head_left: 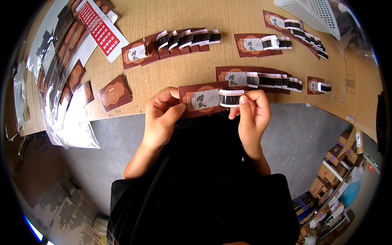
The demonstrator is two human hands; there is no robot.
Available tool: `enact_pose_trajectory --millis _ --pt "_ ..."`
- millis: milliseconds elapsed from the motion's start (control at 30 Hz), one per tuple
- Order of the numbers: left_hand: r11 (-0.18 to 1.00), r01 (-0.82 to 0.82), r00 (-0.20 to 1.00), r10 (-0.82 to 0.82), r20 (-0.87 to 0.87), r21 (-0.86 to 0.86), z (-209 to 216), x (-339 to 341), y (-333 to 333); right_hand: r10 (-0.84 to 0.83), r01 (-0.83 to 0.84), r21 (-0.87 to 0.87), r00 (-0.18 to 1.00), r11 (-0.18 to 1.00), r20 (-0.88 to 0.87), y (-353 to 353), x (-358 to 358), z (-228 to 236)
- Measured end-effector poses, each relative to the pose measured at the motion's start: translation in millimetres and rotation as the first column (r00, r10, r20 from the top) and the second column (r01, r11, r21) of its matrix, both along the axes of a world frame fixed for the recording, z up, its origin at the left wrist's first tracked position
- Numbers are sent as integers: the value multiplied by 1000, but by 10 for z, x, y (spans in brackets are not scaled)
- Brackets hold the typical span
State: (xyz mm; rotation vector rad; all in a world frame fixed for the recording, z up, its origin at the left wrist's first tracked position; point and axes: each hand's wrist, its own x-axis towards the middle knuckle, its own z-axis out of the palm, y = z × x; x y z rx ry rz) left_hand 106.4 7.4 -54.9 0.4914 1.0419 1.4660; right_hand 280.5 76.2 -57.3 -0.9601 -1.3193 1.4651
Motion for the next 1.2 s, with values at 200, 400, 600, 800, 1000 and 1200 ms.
enact_pose_trajectory --millis 200,400,600,800,1000,1200 --pt "992 84 988 -95 -121 -89 -17 -45 103 -230 177 220 941 959 246 -6 70 -107" --pt "986 104 966 -132 -224 -130 6 34 267 -321 170 431 896 886 307 9 88 -138" --pt "983 61 946 -113 -303 -176 48 176 407 -362 184 482 879 857 309 59 92 -146" --pt "981 98 794 -177 -582 -165 12 217 461 -379 189 497 870 847 316 76 141 -163" --pt "984 153 374 -146 -916 -95 15 227 527 -396 211 481 860 851 323 51 216 -225" --pt "994 97 326 -74 -942 -45 47 192 557 -399 192 494 846 848 355 20 255 -268"
